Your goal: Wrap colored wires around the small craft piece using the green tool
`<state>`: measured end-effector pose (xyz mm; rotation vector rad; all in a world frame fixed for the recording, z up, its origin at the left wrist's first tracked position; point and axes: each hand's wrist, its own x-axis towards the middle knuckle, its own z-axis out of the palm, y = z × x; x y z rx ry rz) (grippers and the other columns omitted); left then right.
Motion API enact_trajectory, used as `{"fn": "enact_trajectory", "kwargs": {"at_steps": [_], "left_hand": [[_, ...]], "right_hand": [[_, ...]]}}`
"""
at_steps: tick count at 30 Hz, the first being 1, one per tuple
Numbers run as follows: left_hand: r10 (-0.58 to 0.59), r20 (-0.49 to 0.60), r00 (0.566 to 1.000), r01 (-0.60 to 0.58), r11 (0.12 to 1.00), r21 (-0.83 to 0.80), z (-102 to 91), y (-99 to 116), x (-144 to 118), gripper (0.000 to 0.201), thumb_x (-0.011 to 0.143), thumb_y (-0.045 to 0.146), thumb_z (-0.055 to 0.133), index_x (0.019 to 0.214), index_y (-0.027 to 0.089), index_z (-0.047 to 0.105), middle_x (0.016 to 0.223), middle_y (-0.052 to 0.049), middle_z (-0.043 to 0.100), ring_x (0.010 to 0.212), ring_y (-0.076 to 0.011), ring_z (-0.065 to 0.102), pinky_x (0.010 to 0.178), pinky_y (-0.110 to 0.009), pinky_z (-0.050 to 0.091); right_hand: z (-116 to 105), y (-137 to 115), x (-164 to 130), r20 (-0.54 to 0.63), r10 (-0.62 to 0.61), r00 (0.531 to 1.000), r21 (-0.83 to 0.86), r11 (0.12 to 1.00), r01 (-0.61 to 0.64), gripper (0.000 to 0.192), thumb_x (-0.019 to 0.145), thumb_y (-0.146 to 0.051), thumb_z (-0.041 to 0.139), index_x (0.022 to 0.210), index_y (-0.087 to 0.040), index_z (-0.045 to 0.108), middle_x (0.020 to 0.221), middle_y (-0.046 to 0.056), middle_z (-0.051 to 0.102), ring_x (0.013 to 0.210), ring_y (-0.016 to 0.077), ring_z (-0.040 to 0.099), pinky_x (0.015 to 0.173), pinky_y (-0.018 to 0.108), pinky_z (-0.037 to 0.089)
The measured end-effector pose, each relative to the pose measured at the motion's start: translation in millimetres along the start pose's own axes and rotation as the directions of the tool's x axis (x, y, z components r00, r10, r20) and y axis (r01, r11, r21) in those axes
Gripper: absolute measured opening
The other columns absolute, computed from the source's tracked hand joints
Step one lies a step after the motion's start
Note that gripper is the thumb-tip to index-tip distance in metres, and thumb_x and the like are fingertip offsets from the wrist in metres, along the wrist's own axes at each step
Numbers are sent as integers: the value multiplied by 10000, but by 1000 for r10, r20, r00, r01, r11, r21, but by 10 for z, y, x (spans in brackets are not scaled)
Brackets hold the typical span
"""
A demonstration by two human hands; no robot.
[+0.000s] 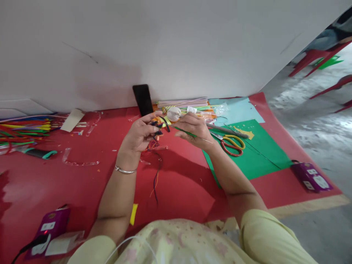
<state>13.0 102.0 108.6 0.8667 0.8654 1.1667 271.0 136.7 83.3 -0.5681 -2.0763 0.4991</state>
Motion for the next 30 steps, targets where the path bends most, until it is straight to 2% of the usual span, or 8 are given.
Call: {"fn": "enact_trajectory", "kwargs": {"at_steps": [4, 12, 14, 17, 21, 23, 26, 30], "left_hand": [[34, -10, 999, -34, 999, 9, 8, -13, -8, 616, 569, 76, 869, 1174, 188, 875, 888, -15, 799, 643, -106, 692, 564, -202, 539], [35, 17, 999, -35, 999, 23, -5, 6, -20, 578, 548, 86, 875, 1112, 208, 913, 874, -11, 815, 658, -93, 692, 613, -196, 578], [45, 7, 999, -45, 998, 32, 16, -17, -12, 567, 548, 91, 893, 1101, 213, 919, 861, -14, 817, 659, -95, 693, 607, -193, 566], [93, 0, 996, -93, 994, 61, 87, -110, 20, 562, 563, 108, 947, 1114, 212, 913, 870, -27, 823, 683, -117, 706, 607, -211, 547], [244, -50, 968, -232, 956, 177, 173, -271, 72, 541, 622, 176, 984, 1156, 208, 899, 890, -24, 808, 788, -164, 747, 719, -268, 595], [348, -102, 932, -306, 905, 297, 180, -317, 88, 559, 667, 177, 972, 1218, 220, 889, 869, 0, 776, 795, -155, 728, 724, -258, 580], [416, -146, 898, -339, 864, 372, 164, -323, 98, 613, 687, 182, 964, 1291, 218, 864, 913, -7, 787, 837, -160, 724, 753, -264, 581], [382, -156, 911, -319, 892, 320, 156, -296, 100, 698, 637, 224, 1006, 1317, 200, 850, 885, -11, 793, 817, -158, 722, 797, -286, 598]], "right_hand": [[-67, -118, 38, 58, 231, 971, 186, 953, -238, 192, 947, -494, 896, 1077, -356, 926, 1060, 88, 803, 1086, 317, 693, 1064, 506, 528], [-157, -230, 62, 90, 330, 940, 369, 866, -339, 183, 920, -495, 909, 978, -324, 937, 999, 84, 801, 1024, 295, 667, 1073, 485, 516], [-102, -246, 62, 76, 376, 923, 439, 819, -370, 290, 937, -567, 873, 872, -287, 916, 922, 86, 780, 959, 274, 658, 999, 450, 536], [115, -242, 57, 98, 537, 838, 622, 624, -472, 479, 871, -690, 880, 755, -227, 829, 818, 68, 737, 800, 213, 627, 768, 357, 524], [452, -241, 77, 273, 735, 621, 849, 119, -514, 457, 874, -655, 872, 840, -219, 742, 764, 4, 705, 660, 137, 565, 584, 261, 421], [520, -257, 103, 336, 762, 554, 873, -32, -486, 445, 891, -622, 869, 830, -211, 709, 728, -13, 674, 633, 121, 552, 538, 238, 375], [486, -288, 151, 310, 804, 508, 900, -77, -428, 396, 897, -550, 881, 834, -207, 694, 708, -28, 661, 617, 103, 534, 509, 222, 334], [405, -307, 201, 262, 849, 459, 916, -70, -394, 349, 877, -482, 904, 850, -219, 676, 745, -34, 708, 597, 96, 528, 497, 224, 314]]}}
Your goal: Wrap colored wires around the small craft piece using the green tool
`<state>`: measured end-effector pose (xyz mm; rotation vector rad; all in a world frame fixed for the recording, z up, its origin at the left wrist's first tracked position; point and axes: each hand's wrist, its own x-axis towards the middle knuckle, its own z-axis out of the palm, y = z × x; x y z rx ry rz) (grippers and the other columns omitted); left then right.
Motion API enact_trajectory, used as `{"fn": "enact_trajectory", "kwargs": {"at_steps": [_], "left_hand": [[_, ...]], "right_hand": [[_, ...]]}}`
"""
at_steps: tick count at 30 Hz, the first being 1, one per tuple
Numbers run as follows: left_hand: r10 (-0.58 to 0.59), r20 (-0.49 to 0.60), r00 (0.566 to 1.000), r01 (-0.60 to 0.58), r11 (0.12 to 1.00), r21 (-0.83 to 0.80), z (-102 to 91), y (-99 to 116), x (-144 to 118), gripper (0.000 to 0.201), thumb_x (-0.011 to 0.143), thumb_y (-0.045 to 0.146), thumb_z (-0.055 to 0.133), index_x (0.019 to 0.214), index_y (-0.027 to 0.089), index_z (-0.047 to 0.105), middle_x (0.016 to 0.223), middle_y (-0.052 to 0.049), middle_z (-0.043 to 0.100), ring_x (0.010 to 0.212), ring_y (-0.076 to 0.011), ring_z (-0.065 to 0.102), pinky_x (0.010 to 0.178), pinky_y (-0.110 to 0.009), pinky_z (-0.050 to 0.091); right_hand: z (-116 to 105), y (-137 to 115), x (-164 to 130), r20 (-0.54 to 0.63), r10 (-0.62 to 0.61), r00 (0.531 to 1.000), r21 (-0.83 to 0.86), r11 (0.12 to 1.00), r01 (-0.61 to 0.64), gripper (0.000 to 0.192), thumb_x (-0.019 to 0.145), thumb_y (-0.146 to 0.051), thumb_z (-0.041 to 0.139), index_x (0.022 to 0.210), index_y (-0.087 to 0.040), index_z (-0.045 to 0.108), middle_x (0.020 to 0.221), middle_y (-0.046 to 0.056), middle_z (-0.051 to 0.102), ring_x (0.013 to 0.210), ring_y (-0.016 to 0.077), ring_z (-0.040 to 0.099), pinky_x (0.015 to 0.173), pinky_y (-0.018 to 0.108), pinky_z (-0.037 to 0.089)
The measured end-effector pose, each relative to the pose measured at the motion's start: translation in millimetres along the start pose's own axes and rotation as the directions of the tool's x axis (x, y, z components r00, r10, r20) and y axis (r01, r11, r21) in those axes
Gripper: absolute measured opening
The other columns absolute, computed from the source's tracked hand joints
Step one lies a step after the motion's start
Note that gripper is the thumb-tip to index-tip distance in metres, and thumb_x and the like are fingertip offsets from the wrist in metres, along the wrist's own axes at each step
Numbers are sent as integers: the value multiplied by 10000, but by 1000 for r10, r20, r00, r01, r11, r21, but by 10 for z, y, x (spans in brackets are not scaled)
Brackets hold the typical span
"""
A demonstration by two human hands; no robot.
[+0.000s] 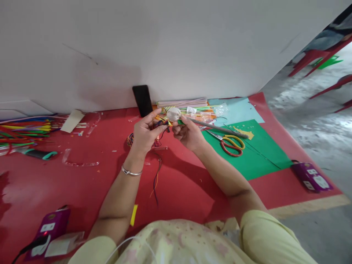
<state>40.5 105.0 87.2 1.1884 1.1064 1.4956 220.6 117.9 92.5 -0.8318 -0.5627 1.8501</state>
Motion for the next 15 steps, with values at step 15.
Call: {"fn": "enact_trajectory", "kwargs": {"at_steps": [15], "left_hand": [[-86, 81, 993, 96, 988, -122, 23, 66, -28, 434, 714, 252, 953, 1144, 235, 902, 810, 11, 747, 490, -42, 428, 444, -215, 332]], "right_hand": [[-60, 102, 47, 63, 24, 998, -14, 1000, -23, 356, 863, -504, 898, 863, -211, 696, 785, -23, 743, 605, 91, 548, 508, 217, 324]]}}
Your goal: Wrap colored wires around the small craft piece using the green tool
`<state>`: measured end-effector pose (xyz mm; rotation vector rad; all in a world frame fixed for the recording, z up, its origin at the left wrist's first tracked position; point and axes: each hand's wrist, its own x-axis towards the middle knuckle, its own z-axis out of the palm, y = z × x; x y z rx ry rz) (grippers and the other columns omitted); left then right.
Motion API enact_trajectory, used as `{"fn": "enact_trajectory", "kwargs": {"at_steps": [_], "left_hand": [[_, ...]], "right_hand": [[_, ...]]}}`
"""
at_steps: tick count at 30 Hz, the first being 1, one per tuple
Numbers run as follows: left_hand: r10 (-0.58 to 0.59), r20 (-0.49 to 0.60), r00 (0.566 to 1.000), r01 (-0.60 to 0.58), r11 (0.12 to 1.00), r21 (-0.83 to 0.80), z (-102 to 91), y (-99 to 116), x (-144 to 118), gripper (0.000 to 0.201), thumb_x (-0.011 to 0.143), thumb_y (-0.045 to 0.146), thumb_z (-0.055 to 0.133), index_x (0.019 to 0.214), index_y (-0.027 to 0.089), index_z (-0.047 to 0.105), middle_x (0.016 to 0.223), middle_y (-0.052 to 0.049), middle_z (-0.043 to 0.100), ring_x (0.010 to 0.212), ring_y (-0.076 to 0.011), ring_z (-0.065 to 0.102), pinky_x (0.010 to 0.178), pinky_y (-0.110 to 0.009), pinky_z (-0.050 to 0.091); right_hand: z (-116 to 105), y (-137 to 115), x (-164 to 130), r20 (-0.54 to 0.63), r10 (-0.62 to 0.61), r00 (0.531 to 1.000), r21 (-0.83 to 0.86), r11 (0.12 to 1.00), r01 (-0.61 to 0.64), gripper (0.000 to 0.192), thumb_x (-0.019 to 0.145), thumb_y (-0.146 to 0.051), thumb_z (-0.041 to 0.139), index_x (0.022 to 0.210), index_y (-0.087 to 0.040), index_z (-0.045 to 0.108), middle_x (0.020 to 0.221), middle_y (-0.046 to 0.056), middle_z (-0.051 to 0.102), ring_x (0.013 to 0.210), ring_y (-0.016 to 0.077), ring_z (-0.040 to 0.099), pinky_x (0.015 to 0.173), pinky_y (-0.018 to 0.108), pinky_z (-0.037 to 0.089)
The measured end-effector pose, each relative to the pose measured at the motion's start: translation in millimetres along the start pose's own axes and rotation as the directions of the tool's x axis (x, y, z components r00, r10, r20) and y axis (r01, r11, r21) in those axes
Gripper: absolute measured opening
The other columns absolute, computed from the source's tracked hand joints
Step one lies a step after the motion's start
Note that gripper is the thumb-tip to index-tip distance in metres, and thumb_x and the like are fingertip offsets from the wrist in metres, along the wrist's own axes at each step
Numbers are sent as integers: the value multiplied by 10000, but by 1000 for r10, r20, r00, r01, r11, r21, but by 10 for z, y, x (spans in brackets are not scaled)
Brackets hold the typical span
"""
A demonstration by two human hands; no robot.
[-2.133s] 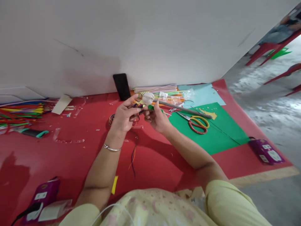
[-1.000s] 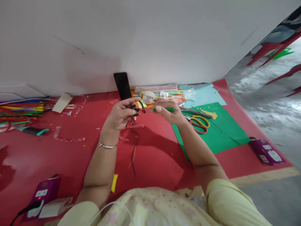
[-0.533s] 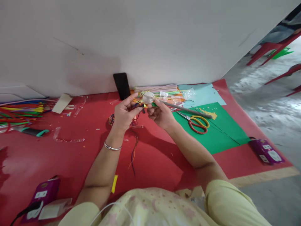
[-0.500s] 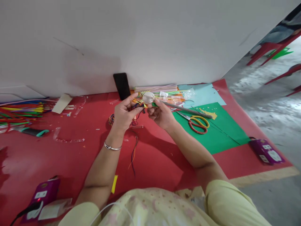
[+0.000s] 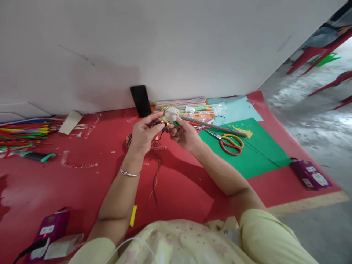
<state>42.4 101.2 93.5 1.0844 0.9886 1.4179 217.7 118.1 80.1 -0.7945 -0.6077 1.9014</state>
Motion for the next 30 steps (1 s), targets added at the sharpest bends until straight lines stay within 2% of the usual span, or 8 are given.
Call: {"fn": "enact_trajectory", "kwargs": {"at_steps": [5, 12, 14, 16, 18, 21, 25, 30], "left_hand": [[82, -53, 995, -80, 996, 34, -15, -41, 36, 520, 689, 226, 949, 1204, 241, 885, 817, 17, 751, 588, -74, 553, 543, -208, 442], [356, -139, 924, -254, 843, 474, 19, -129, -44, 624, 787, 173, 877, 1403, 257, 826, 975, -19, 837, 875, -180, 719, 873, -298, 604], [318, -149, 936, -236, 883, 405, 35, -130, -47, 620, 779, 180, 881, 1391, 262, 830, 949, -13, 828, 826, -169, 707, 808, -287, 600], [186, -139, 973, -153, 964, 216, 24, -108, -22, 598, 738, 205, 915, 1330, 265, 853, 840, 13, 780, 664, -123, 625, 628, -247, 529], [-2, -52, 999, 2, 1000, 13, -18, -62, 13, 568, 661, 218, 966, 1222, 254, 886, 729, 39, 706, 516, -72, 484, 478, -213, 369], [-177, 108, 978, 185, 980, -74, -101, 21, 42, 504, 599, 201, 1013, 1093, 217, 915, 703, 10, 706, 476, -48, 436, 444, -199, 251], [-195, 203, 959, 204, 979, -23, -143, 69, 22, 473, 598, 188, 1025, 1062, 202, 934, 770, -48, 773, 577, -97, 583, 516, -217, 393], [-154, 215, 964, 136, 986, 94, -120, 59, -8, 464, 596, 186, 1011, 1055, 208, 946, 766, -31, 755, 690, -127, 645, 635, -245, 510]], "right_hand": [[-58, 44, 51, 5, -7, 1000, -31, 1000, 7, 413, 865, -575, 901, 844, -214, 702, 718, -29, 687, 602, 100, 537, 511, 228, 323], [-4, 157, 44, -27, -25, 999, 4, 1000, 25, 559, 869, -748, 866, 910, -199, 768, 716, -34, 620, 591, 89, 490, 488, 223, 311], [27, 189, 21, 9, -28, 1000, 46, 999, 27, 577, 866, -769, 860, 925, -203, 767, 731, -37, 616, 591, 86, 479, 480, 216, 301], [32, 202, 10, 59, -17, 998, 60, 998, 14, 581, 883, -782, 840, 910, -208, 753, 723, -38, 603, 593, 90, 483, 482, 213, 305], [8, 186, 15, 95, 7, 995, 37, 999, -11, 589, 912, -792, 806, 859, -211, 726, 678, -41, 568, 582, 98, 479, 483, 213, 308], [-77, 115, 54, 146, 48, 988, -57, 998, -40, 597, 931, -766, 800, 768, -205, 676, 616, -44, 533, 563, 99, 470, 489, 209, 316], [-250, -7, 146, 207, -9, 978, -164, 986, 44, 486, 829, -621, 916, 794, -199, 677, 669, -31, 638, 558, 82, 487, 511, 194, 351], [-432, -129, 240, 240, -67, 969, -359, 921, 153, 430, 786, -561, 890, 758, -194, 666, 647, 3, 676, 558, 102, 530, 520, 217, 399]]}}
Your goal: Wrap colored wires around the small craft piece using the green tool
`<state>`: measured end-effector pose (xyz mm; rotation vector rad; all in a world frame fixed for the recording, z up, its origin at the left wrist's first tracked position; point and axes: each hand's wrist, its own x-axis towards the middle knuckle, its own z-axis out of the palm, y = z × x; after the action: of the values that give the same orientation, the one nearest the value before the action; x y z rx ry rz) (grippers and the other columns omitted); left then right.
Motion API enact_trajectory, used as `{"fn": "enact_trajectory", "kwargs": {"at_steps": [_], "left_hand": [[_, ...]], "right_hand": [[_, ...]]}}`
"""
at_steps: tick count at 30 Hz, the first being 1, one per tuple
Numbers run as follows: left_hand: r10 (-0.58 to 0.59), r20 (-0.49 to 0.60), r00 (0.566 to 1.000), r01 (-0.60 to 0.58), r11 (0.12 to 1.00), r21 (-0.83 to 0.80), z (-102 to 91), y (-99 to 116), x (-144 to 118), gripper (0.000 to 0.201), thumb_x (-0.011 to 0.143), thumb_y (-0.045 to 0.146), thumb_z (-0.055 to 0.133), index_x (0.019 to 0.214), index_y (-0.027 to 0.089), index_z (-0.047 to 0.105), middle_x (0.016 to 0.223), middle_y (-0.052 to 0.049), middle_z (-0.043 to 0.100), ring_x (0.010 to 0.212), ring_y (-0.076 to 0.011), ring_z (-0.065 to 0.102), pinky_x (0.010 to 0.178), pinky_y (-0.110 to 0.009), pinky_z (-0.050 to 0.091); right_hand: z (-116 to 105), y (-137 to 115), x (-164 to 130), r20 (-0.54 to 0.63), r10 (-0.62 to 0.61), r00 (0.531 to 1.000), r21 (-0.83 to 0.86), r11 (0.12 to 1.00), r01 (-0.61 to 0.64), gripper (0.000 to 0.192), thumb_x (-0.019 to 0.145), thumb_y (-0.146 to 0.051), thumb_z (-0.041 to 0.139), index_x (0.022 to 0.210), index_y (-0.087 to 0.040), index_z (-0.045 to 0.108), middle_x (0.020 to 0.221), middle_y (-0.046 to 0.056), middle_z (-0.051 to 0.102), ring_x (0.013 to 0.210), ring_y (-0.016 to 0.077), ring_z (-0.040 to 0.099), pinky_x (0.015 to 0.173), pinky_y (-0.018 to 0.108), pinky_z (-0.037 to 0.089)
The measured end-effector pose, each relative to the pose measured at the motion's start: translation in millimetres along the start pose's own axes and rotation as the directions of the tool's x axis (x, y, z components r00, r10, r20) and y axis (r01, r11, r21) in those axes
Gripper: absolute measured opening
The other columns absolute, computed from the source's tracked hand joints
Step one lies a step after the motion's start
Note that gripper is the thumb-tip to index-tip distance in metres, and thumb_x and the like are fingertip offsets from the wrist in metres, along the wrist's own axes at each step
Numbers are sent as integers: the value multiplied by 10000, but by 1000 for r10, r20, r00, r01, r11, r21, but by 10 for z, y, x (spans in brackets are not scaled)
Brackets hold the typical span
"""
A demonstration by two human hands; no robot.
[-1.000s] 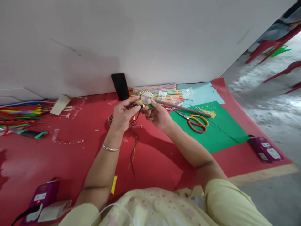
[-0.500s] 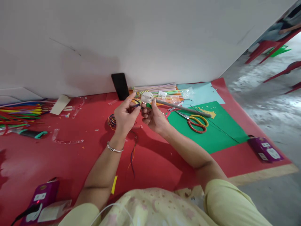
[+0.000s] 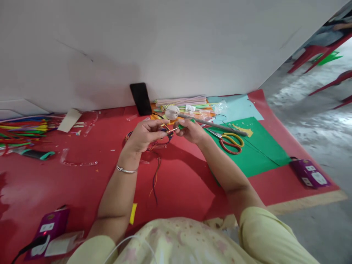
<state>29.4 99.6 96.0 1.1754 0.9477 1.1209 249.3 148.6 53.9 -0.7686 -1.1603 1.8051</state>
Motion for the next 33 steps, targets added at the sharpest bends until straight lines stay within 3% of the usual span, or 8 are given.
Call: {"fn": "enact_trajectory", "kwargs": {"at_steps": [9, 15, 19, 26, 30, 33], "left_hand": [[-19, 20, 1000, 15, 987, 162, -20, 33, -23, 419, 641, 247, 1004, 1052, 197, 946, 696, 6, 651, 631, -110, 558, 592, -245, 439], [-23, 33, 999, 16, 983, 185, -18, 36, -18, 422, 646, 262, 1001, 1059, 199, 946, 716, -8, 692, 640, -119, 583, 604, -252, 461], [-1, 5, 1000, 0, 972, 234, -22, 22, -17, 428, 668, 268, 979, 1087, 187, 943, 760, -28, 740, 657, -136, 622, 622, -266, 492], [94, -112, 989, -47, 929, 368, -41, -81, 9, 454, 719, 229, 884, 1168, 176, 931, 823, -49, 809, 711, -174, 698, 684, -291, 552], [137, -163, 977, -67, 923, 380, -59, -117, 30, 432, 712, 227, 891, 1139, 176, 932, 875, -63, 838, 732, -179, 720, 713, -300, 584], [186, -209, 960, -108, 936, 336, -62, -109, 49, 413, 697, 231, 923, 1107, 183, 931, 884, -63, 841, 748, -180, 724, 708, -298, 591]], "right_hand": [[-98, -177, -67, 82, -135, 987, -364, 918, 155, 399, 835, -513, 784, 622, -177, 767, 646, 71, 756, 575, 137, 583, 572, 272, 458], [-116, -308, -140, 165, -165, 972, -486, 844, 226, 409, 916, -521, 786, 696, -177, 813, 734, 75, 784, 651, 165, 640, 635, 307, 508], [-81, -381, -188, 225, -247, 943, -557, 761, 332, 493, 993, -583, 761, 683, -200, 775, 698, 43, 713, 681, 174, 617, 668, 327, 498], [25, -377, -224, 374, -474, 797, -680, 444, 584, 561, 1115, -595, 632, 704, -223, 718, 673, 15, 633, 668, 164, 538, 728, 357, 450], [38, -341, -226, 463, -532, 709, -752, 189, 632, 548, 1166, -502, 561, 707, -225, 676, 675, 15, 582, 678, 171, 522, 716, 362, 418], [67, -300, -220, 541, -598, 591, -766, -61, 640, 459, 1175, -394, 560, 785, -215, 723, 726, 35, 638, 719, 186, 557, 744, 362, 460]]}}
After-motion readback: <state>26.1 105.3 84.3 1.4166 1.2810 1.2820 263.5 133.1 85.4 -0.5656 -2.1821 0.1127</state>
